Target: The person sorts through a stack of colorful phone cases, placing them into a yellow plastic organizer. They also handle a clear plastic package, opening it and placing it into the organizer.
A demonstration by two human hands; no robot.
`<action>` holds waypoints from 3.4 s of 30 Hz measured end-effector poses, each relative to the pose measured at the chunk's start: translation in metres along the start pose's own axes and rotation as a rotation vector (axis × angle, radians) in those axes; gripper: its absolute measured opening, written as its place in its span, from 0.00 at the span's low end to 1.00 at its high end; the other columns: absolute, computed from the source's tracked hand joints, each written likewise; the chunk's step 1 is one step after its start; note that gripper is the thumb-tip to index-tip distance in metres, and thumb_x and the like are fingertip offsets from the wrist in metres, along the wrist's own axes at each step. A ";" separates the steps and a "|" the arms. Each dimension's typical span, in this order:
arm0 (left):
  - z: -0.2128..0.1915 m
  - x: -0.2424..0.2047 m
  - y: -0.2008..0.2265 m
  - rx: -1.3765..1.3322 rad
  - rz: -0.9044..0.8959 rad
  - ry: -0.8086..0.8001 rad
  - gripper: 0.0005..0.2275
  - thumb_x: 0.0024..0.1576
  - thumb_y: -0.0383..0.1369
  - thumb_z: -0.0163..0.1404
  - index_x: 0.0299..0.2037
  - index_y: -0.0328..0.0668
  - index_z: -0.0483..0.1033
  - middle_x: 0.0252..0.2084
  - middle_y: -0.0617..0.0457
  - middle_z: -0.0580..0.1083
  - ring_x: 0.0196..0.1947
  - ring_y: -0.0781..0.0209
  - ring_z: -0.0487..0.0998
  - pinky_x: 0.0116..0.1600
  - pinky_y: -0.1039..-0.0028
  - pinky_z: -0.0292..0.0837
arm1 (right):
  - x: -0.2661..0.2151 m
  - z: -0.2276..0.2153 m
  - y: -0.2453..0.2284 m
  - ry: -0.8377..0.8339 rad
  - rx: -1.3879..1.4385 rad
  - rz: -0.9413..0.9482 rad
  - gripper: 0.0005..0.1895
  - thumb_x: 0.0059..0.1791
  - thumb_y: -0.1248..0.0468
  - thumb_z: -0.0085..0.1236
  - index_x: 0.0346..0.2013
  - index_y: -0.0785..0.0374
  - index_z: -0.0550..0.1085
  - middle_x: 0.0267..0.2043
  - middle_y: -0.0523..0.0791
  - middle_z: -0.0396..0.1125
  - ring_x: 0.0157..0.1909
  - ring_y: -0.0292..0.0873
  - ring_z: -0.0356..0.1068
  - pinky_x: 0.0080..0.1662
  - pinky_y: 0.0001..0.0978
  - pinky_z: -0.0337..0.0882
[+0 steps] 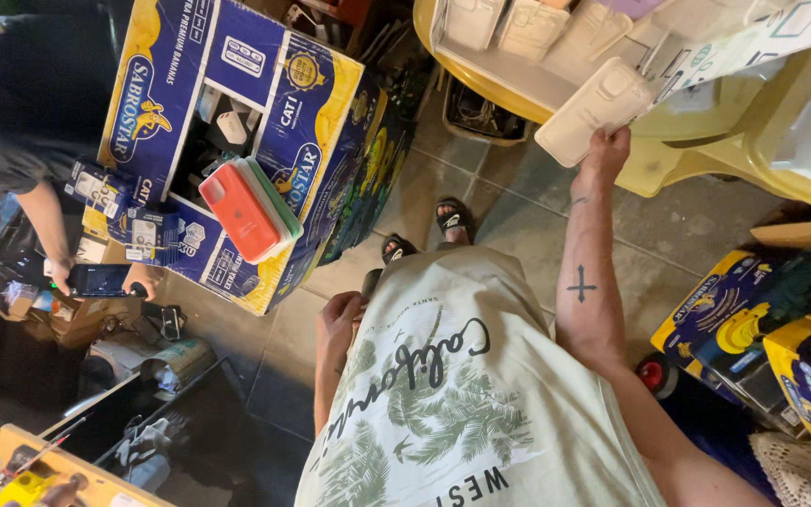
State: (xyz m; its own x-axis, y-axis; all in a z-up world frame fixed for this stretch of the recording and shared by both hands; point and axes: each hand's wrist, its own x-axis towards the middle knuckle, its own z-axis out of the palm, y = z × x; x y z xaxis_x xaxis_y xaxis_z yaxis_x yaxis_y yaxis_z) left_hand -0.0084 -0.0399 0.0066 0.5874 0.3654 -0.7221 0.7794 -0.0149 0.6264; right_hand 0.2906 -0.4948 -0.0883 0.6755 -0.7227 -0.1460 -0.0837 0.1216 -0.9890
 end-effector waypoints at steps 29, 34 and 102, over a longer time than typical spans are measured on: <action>-0.014 -0.018 0.011 0.097 -0.088 0.015 0.13 0.64 0.36 0.54 0.51 0.41 0.88 0.44 0.51 0.87 0.41 0.62 0.83 0.48 0.69 0.78 | 0.086 0.057 -0.032 0.340 -0.463 -0.235 0.30 0.59 0.78 0.51 0.76 0.62 0.65 0.80 0.57 0.63 0.80 0.58 0.65 0.77 0.48 0.62; -0.018 -0.016 0.015 0.182 -0.102 0.018 0.15 0.61 0.38 0.54 0.52 0.43 0.88 0.46 0.53 0.87 0.45 0.63 0.84 0.51 0.70 0.76 | 0.077 0.055 -0.029 0.290 -0.706 -0.222 0.34 0.61 0.70 0.61 0.80 0.69 0.59 0.84 0.60 0.56 0.85 0.63 0.54 0.81 0.54 0.55; -0.035 0.098 0.166 0.303 0.321 0.632 0.51 0.43 0.36 0.71 0.78 0.44 0.51 0.58 0.28 0.71 0.62 0.24 0.78 0.61 0.38 0.79 | -0.160 0.037 -0.014 -1.328 -0.352 0.264 0.21 0.58 0.72 0.61 0.66 0.57 0.77 0.54 0.53 0.80 0.49 0.49 0.83 0.40 0.26 0.82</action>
State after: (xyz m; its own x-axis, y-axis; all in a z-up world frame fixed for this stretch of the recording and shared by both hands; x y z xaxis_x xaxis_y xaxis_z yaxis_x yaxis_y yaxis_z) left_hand 0.1709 0.0261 0.0499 0.6294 0.7611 -0.1569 0.6712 -0.4307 0.6034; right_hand 0.2106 -0.3552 -0.0501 0.7751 0.4951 -0.3925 -0.3588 -0.1664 -0.9185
